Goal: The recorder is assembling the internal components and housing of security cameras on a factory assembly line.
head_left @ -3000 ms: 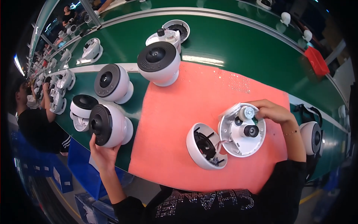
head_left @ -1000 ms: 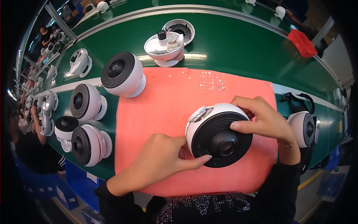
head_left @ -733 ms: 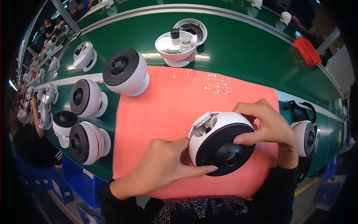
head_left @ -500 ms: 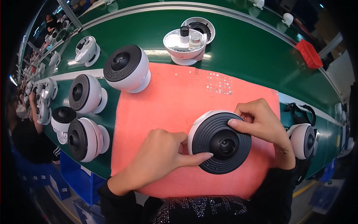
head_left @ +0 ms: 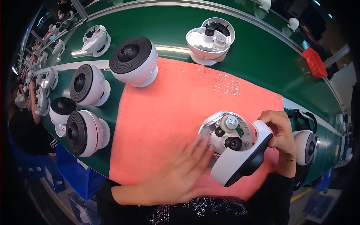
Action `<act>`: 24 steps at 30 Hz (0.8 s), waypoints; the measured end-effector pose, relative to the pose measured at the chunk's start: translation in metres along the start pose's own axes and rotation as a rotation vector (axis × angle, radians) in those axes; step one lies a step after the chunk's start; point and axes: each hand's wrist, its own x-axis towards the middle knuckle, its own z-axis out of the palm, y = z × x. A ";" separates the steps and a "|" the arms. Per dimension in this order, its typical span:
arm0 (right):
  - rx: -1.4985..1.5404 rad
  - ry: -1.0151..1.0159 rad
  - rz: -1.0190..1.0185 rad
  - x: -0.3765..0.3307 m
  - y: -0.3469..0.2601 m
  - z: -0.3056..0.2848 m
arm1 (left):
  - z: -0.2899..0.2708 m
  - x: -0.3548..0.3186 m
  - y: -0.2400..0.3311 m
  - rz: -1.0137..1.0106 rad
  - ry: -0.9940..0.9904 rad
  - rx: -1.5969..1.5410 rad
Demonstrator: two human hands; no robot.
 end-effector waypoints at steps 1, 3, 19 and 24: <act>0.018 0.022 -0.034 0.002 0.000 0.003 | 0.004 0.004 0.002 -0.004 0.003 -0.002; 0.034 0.041 -0.068 0.004 0.000 0.004 | 0.009 0.012 0.005 0.008 0.084 0.045; -0.252 -0.040 0.189 0.023 -0.013 0.011 | -0.026 0.032 -0.003 -0.321 0.217 -0.106; -0.376 -0.080 0.116 0.031 -0.012 0.010 | -0.040 0.044 -0.017 -0.316 0.029 0.081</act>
